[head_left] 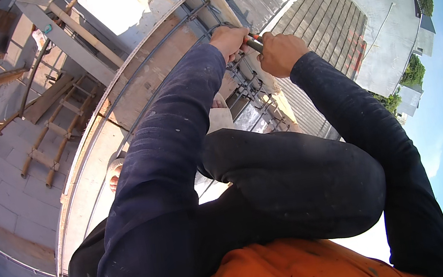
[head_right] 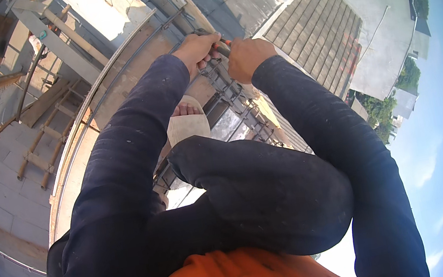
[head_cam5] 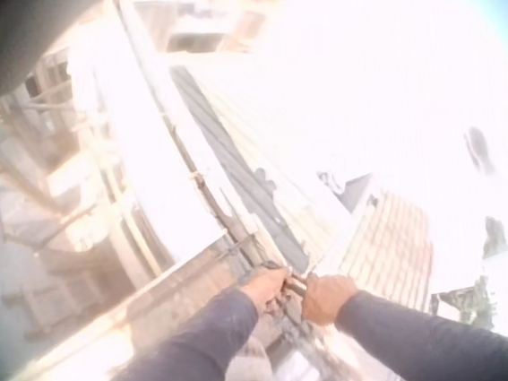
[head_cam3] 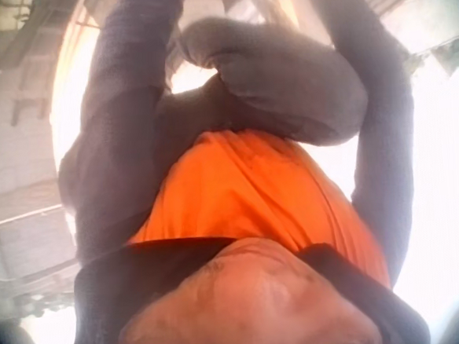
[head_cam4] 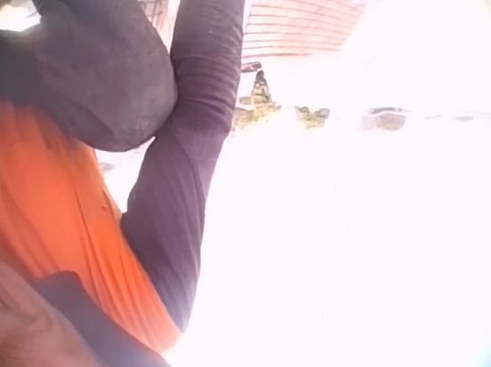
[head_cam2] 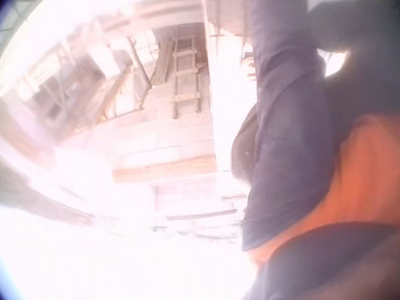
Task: The person stands on a wooden board at a construction site and uses pliers to twist and cut thin wire to secure a steel rebar cage into place.
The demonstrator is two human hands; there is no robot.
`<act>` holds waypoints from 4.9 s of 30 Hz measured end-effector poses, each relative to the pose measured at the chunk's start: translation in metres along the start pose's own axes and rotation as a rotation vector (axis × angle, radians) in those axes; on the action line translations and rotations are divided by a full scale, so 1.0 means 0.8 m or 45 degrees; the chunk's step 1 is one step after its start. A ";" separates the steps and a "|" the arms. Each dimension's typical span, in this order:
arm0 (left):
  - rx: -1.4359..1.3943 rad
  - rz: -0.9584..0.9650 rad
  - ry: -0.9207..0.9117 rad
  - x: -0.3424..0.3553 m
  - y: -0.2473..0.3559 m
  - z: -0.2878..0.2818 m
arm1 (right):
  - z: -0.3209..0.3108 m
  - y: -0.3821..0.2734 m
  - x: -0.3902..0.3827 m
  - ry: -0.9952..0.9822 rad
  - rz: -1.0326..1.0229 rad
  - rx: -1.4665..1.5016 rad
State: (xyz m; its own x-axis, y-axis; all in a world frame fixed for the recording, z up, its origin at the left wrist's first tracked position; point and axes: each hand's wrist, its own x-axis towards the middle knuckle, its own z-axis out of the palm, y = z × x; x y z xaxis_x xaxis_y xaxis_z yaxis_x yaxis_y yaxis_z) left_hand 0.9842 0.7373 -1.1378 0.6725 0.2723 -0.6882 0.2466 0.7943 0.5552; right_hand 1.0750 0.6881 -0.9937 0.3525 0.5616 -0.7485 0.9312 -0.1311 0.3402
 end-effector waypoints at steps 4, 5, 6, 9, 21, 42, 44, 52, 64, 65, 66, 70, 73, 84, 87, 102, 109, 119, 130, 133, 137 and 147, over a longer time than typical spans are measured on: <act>-0.087 0.034 0.099 0.007 -0.008 -0.015 | -0.004 -0.001 0.009 -0.088 0.071 0.168; -0.139 0.062 0.059 0.009 -0.010 -0.017 | -0.005 0.000 0.009 -0.092 0.083 0.216; -0.138 0.066 0.052 0.005 -0.006 -0.014 | -0.003 0.004 0.011 -0.097 0.100 0.267; -0.087 0.144 0.085 -0.003 0.004 -0.011 | -0.005 0.018 0.011 -0.095 0.110 0.261; 0.652 0.503 0.126 -0.024 0.030 -0.016 | -0.006 -0.007 0.010 -0.100 0.143 0.051; 0.254 0.235 0.140 -0.145 -0.032 -0.161 | 0.440 -0.053 -0.158 0.559 0.390 1.191; 0.191 0.234 0.137 -0.144 -0.032 -0.156 | 0.452 -0.060 -0.161 0.463 0.448 1.235; 0.041 0.224 0.246 -0.143 -0.061 -0.107 | 0.305 -0.061 -0.111 0.637 0.190 1.564; 0.520 0.093 -0.001 -0.194 -0.100 -0.100 | 0.197 -0.091 -0.031 0.548 -0.001 2.555; 0.570 0.067 -0.020 -0.198 -0.104 -0.099 | 0.195 -0.089 -0.027 0.550 -0.007 2.473; 0.620 0.109 -0.058 -0.201 -0.108 -0.101 | 0.190 -0.090 -0.021 0.490 0.031 2.641; 0.606 0.162 -0.182 -0.210 -0.146 -0.109 | 0.182 -0.073 0.001 0.417 0.114 3.143; 0.183 -0.057 0.009 -0.207 -0.142 -0.119 | 0.167 -0.073 -0.002 0.461 0.112 3.314; 0.481 0.002 0.046 -0.184 -0.077 -0.053 | 0.189 -0.127 -0.021 0.399 -0.216 2.806; 0.470 0.238 0.214 -0.176 -0.049 -0.051 | 0.192 -0.111 -0.035 0.553 -0.264 2.055; 0.536 0.269 0.322 -0.119 0.001 -0.107 | 0.218 -0.078 -0.067 0.437 -0.310 1.983; 1.155 0.461 0.439 -0.060 -0.007 -0.103 | 0.233 -0.086 0.007 -0.202 0.082 2.758; 1.363 0.480 0.518 -0.017 -0.020 -0.107 | 0.217 -0.129 0.061 -0.159 0.313 2.922; 1.021 0.378 0.436 -0.019 -0.012 -0.096 | 0.202 -0.125 0.064 -0.399 0.297 3.293; 0.852 0.367 0.516 -0.017 -0.015 -0.087 | 0.195 -0.124 0.067 -0.548 0.315 3.492; 0.671 0.488 0.706 -0.014 -0.031 -0.076 | 0.193 -0.122 0.069 -0.731 0.165 3.772; -0.210 0.334 0.780 -0.014 -0.033 -0.041 | 0.159 -0.109 0.044 -0.779 -0.028 3.889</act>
State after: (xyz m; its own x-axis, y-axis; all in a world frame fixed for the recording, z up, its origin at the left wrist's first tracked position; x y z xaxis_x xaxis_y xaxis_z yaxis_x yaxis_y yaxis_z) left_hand 0.9470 0.7311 -1.1601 0.1675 0.6862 -0.7078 -0.0125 0.7194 0.6945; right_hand 1.0178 0.6156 -1.1223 -0.0341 0.5760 -0.8167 -0.9921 -0.1184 -0.0421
